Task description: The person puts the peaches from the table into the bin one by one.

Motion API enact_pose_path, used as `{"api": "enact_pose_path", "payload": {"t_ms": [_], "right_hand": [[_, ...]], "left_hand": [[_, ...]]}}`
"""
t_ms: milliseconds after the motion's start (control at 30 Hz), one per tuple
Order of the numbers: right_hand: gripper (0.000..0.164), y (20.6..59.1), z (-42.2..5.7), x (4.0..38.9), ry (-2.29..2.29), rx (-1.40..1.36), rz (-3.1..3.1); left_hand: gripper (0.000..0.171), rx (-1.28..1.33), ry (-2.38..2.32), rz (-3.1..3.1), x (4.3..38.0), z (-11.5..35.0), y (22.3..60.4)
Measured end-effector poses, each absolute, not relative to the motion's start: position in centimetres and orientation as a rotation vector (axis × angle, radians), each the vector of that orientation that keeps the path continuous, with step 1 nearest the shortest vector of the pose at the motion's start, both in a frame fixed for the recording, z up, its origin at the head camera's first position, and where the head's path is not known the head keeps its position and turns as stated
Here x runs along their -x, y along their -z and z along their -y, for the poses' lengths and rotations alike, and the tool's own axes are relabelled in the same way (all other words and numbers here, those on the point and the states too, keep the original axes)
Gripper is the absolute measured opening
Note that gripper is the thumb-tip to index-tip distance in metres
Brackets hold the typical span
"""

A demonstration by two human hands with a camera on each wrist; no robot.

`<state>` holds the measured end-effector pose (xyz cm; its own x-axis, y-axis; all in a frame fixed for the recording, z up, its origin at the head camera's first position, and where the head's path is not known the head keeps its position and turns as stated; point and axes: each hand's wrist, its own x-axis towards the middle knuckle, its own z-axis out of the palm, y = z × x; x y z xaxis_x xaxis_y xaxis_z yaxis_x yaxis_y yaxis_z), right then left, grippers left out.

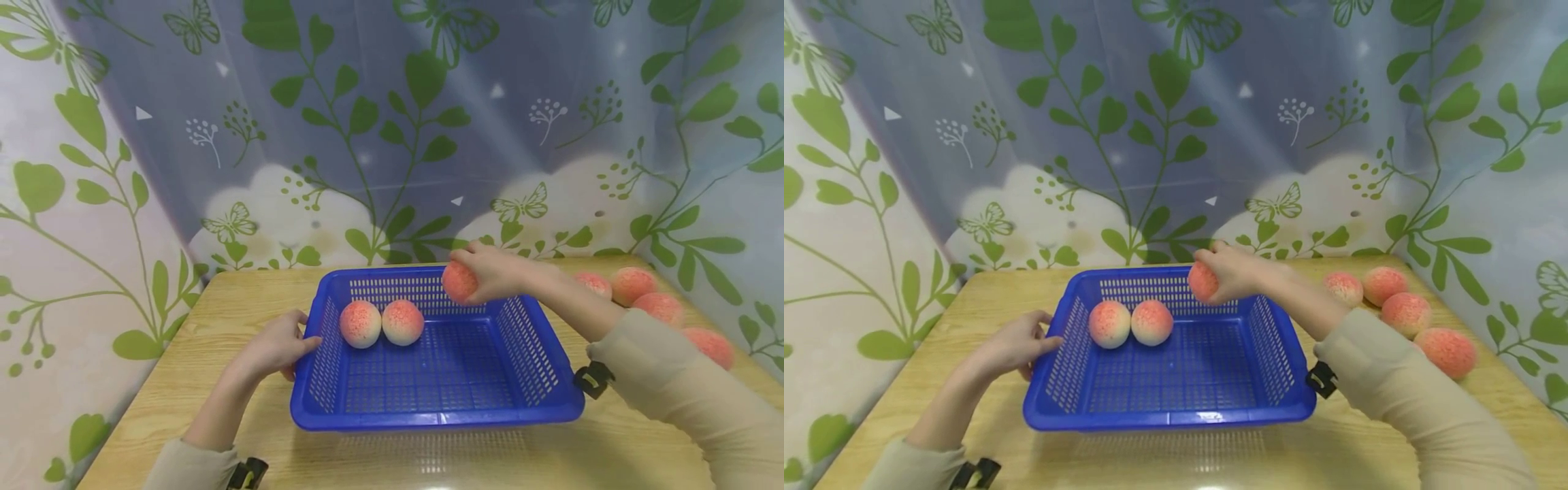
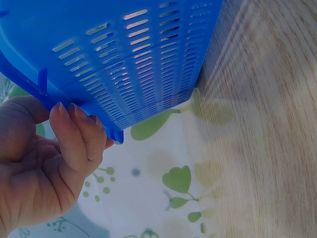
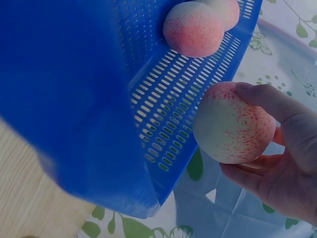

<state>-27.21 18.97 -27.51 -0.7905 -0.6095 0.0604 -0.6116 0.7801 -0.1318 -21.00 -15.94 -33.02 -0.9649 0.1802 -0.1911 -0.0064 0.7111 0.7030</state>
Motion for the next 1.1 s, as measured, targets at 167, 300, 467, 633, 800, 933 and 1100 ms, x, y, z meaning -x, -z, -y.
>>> {"api": "enact_pose_path", "payload": {"t_ms": [167,300,467,633,800,933,1100], "right_hand": [[0.073,27.5,-18.4,27.3,-0.188,-1.039,2.943],[0.074,27.5,-17.9,27.4,-0.138,-1.053,2.937],[0.074,27.3,-17.2,27.5,-0.122,-1.057,2.953],[0.076,27.2,-16.6,27.6,-0.114,-1.058,2.989],[0.079,27.3,-16.0,27.7,-0.117,-1.051,3.039],[0.078,27.6,-15.6,27.9,-0.070,-1.057,3.081],[0.079,28.3,-15.0,28.1,0.002,-1.052,3.147]], "left_hand": [[0.045,-0.139,-1.097,-2.679,21.0,15.9,32.9],[0.046,-0.144,-1.094,-2.685,21.0,16.0,32.8],[0.045,-0.147,-1.085,-2.695,21.0,16.0,32.9],[0.045,-0.151,-1.071,-2.710,20.9,15.9,32.8],[0.046,-0.145,-1.063,-2.710,20.8,15.8,32.7],[0.047,-0.137,-1.057,-2.709,20.7,15.8,32.6],[0.046,-0.127,-1.061,-2.705,20.6,15.7,32.8]]}}
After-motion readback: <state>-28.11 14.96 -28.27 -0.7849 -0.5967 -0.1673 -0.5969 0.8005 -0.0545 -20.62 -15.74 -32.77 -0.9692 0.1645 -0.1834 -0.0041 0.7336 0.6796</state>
